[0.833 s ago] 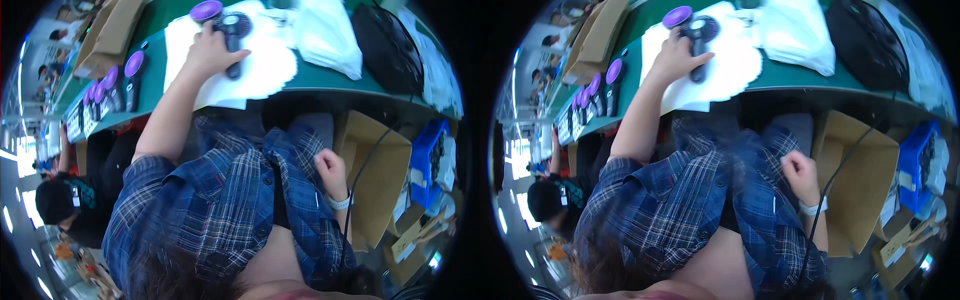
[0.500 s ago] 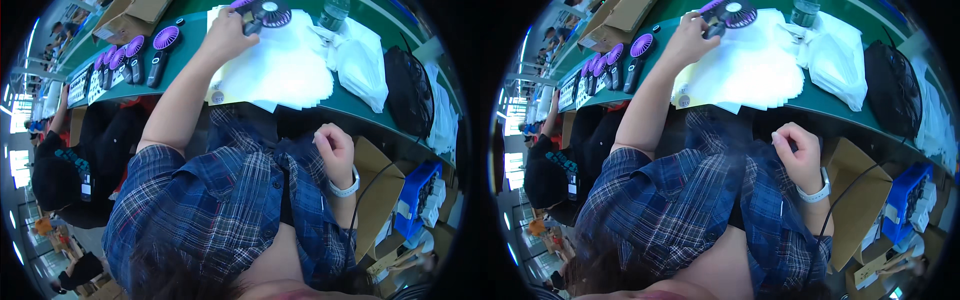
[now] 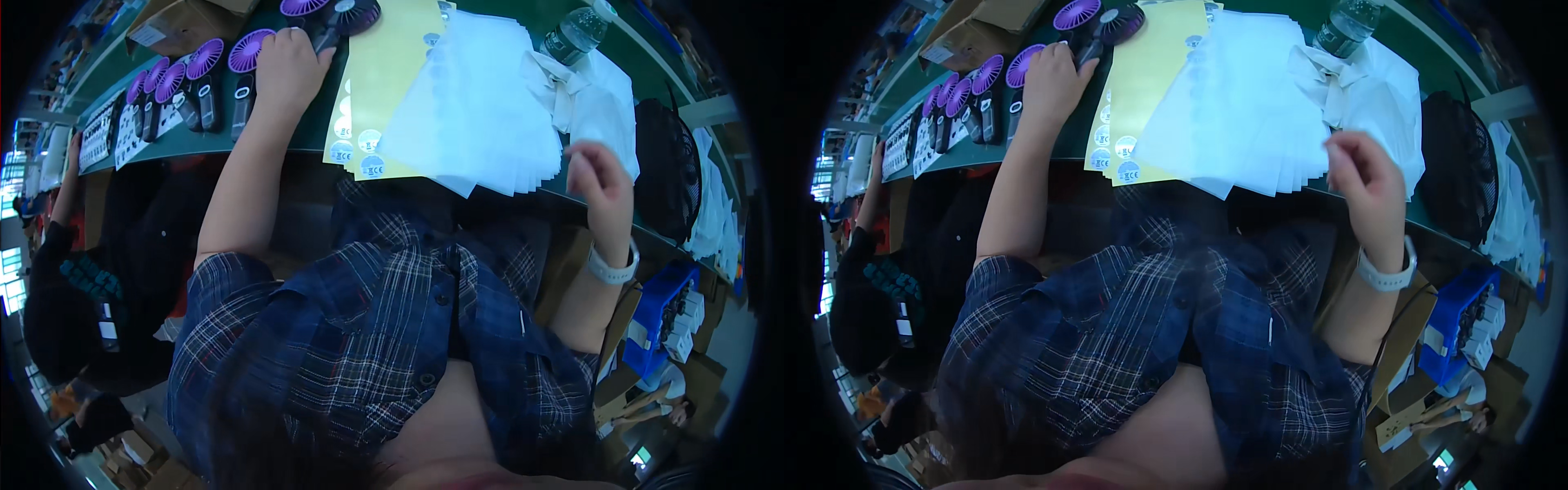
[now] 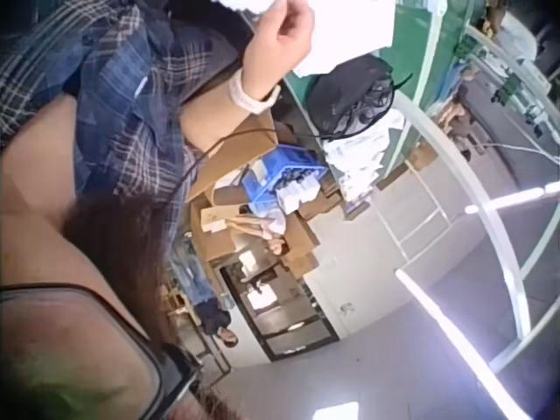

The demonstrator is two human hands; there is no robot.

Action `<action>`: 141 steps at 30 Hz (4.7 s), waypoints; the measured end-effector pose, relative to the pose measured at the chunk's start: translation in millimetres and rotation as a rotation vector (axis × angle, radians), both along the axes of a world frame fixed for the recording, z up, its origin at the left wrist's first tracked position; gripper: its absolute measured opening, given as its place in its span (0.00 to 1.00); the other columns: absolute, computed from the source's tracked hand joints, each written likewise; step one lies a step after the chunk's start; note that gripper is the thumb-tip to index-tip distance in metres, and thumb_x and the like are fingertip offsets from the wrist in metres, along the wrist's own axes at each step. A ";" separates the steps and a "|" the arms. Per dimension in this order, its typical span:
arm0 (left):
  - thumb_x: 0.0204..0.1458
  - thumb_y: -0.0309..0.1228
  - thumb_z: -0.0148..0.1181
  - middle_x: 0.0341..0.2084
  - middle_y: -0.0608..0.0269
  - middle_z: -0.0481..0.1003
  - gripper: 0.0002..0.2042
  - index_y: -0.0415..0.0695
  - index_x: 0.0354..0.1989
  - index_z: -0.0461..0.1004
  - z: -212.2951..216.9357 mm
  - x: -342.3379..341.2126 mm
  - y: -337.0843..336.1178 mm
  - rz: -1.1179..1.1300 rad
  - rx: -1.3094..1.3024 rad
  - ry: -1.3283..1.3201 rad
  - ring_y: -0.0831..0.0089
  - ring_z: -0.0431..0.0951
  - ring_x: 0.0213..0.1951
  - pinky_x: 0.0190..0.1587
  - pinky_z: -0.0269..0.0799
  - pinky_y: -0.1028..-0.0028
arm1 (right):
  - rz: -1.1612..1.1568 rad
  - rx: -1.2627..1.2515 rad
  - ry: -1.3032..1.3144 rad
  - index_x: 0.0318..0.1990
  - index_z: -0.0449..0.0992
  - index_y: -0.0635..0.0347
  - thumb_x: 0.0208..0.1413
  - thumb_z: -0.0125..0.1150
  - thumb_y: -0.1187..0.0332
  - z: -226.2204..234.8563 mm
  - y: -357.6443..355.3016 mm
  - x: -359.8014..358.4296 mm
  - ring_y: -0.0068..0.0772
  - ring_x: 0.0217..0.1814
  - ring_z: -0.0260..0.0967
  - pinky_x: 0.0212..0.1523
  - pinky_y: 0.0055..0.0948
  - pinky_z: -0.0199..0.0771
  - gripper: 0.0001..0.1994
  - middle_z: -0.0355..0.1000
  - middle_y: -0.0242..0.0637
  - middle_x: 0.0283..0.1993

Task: Assembling small handheld portable fans at a production station.

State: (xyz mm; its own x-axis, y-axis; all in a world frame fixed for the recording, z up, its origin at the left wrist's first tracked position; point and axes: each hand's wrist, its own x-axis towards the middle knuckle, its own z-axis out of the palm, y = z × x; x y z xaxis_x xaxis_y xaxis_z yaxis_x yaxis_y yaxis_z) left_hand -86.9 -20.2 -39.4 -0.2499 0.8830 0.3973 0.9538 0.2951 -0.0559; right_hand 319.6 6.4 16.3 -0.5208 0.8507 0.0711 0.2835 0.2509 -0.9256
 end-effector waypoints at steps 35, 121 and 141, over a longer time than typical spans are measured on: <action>0.54 0.42 0.50 0.34 0.53 0.71 0.29 0.34 0.60 0.57 2.4 13.9 -123.4 -0.445 0.364 -1.921 0.70 0.73 0.26 0.29 0.68 0.77 | 0.164 0.776 -0.491 0.31 0.72 0.63 0.51 0.54 0.74 -59.8 132.9 -188.3 0.51 0.37 0.70 0.39 0.40 0.72 0.03 0.71 0.50 0.35; 0.50 0.32 0.61 0.31 0.56 0.70 0.14 0.41 0.43 0.71 4.7 213.7 -9.6 -0.965 -0.015 -0.437 0.61 0.72 0.38 0.41 0.69 0.69 | 0.109 -0.133 0.806 0.67 0.48 0.66 0.61 0.53 0.57 -16.8 -61.1 39.0 0.37 0.49 0.70 0.49 0.34 0.73 0.33 0.68 0.47 0.51; 0.52 0.27 0.58 0.25 0.53 0.74 0.05 0.38 0.32 0.73 24.8 205.2 4.6 -0.761 -0.286 -0.503 0.61 0.76 0.30 0.35 0.71 0.69 | -0.242 -0.106 0.700 0.63 0.60 0.63 0.57 0.61 0.59 -36.2 -53.7 29.7 0.29 0.43 0.72 0.42 0.26 0.76 0.30 0.72 0.41 0.46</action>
State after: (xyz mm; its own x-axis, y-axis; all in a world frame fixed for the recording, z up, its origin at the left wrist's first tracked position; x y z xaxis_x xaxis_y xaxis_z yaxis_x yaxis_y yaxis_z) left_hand 118.3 -15.6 -14.6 0.3485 0.9261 0.1441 0.8163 -0.3755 0.4389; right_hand 349.3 -47.2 -20.0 -0.1817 0.9564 0.2285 -0.3448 0.1556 -0.9257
